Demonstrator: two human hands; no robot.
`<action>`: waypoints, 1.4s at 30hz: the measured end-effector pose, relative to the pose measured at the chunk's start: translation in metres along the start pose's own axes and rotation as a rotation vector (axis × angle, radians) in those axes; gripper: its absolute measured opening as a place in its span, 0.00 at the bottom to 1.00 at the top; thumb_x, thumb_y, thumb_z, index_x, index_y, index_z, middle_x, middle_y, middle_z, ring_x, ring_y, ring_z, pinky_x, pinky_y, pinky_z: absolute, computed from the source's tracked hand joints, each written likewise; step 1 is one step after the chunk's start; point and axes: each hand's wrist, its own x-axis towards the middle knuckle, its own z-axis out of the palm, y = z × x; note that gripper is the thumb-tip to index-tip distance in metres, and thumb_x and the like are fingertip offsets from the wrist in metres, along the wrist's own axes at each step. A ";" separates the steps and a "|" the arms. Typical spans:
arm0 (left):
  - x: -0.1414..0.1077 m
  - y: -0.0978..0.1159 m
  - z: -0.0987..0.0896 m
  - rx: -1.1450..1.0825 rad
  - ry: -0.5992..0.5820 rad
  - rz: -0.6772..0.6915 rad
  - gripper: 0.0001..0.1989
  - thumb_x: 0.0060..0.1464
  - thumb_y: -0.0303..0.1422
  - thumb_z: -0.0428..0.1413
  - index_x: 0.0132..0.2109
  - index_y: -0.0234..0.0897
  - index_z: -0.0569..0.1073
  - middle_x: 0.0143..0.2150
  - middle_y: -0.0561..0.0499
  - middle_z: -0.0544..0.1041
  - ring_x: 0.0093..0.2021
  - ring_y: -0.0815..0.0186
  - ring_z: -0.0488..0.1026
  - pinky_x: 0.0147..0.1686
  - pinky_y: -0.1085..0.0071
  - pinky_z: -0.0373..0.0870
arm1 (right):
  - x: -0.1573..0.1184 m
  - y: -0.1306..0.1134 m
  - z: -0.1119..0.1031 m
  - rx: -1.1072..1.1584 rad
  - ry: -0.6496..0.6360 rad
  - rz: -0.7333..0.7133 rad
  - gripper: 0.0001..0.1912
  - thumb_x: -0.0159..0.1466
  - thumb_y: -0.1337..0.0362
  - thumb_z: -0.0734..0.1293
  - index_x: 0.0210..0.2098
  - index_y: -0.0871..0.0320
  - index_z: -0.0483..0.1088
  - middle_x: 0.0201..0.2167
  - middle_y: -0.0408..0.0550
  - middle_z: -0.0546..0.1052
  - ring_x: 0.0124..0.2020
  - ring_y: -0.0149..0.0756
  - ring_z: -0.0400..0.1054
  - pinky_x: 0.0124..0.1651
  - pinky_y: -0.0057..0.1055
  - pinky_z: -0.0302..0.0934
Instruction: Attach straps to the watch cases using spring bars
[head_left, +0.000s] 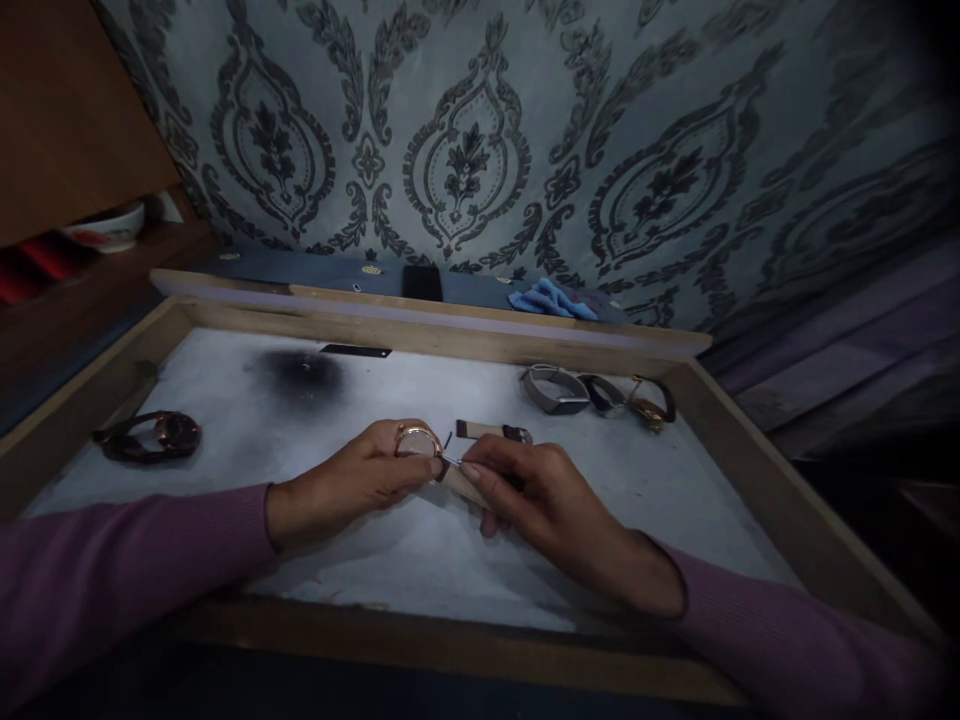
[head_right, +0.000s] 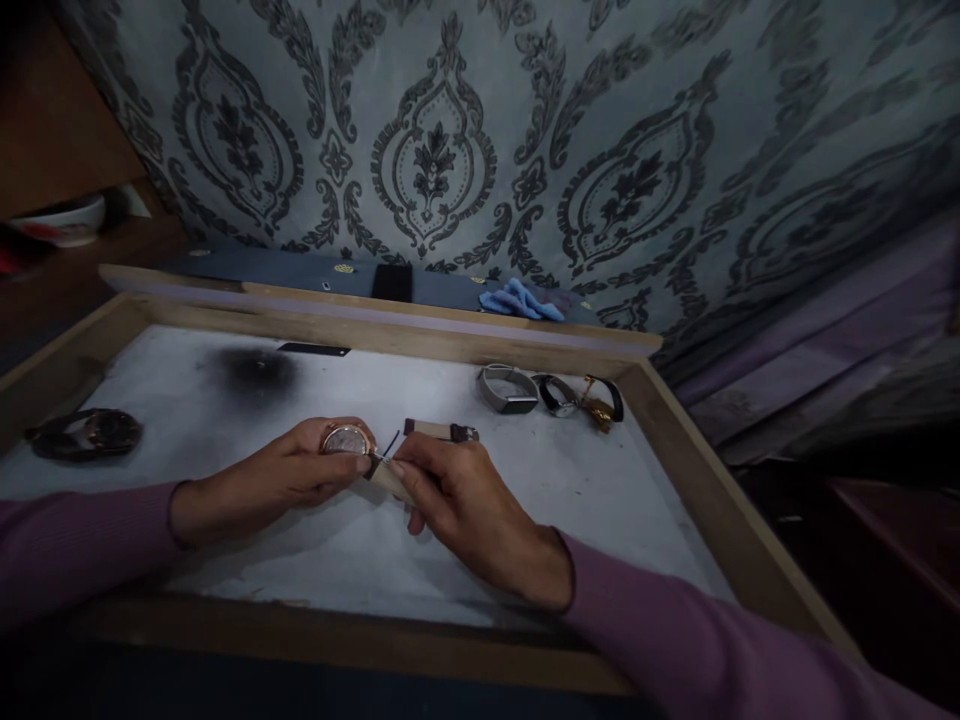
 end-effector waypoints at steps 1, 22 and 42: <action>0.000 0.000 0.000 0.000 -0.001 -0.001 0.13 0.53 0.39 0.57 0.31 0.36 0.64 0.17 0.64 0.54 0.17 0.77 0.45 0.17 0.76 0.40 | 0.000 0.000 0.000 0.001 -0.003 -0.003 0.12 0.68 0.63 0.59 0.29 0.59 0.66 0.17 0.39 0.69 0.18 0.27 0.65 0.22 0.22 0.56; 0.001 -0.002 -0.001 0.016 -0.037 0.069 0.08 0.55 0.33 0.54 0.30 0.35 0.64 0.19 0.62 0.55 0.19 0.76 0.47 0.19 0.76 0.43 | 0.001 0.001 0.000 0.142 -0.104 0.095 0.17 0.69 0.54 0.59 0.32 0.61 0.66 0.23 0.44 0.72 0.20 0.26 0.67 0.22 0.21 0.59; 0.000 -0.003 -0.002 0.052 -0.035 0.072 0.08 0.55 0.33 0.54 0.31 0.35 0.64 0.20 0.62 0.55 0.20 0.75 0.47 0.21 0.75 0.46 | 0.000 0.001 0.003 0.129 -0.111 0.056 0.18 0.70 0.61 0.57 0.25 0.60 0.65 0.18 0.39 0.65 0.16 0.24 0.56 0.19 0.22 0.52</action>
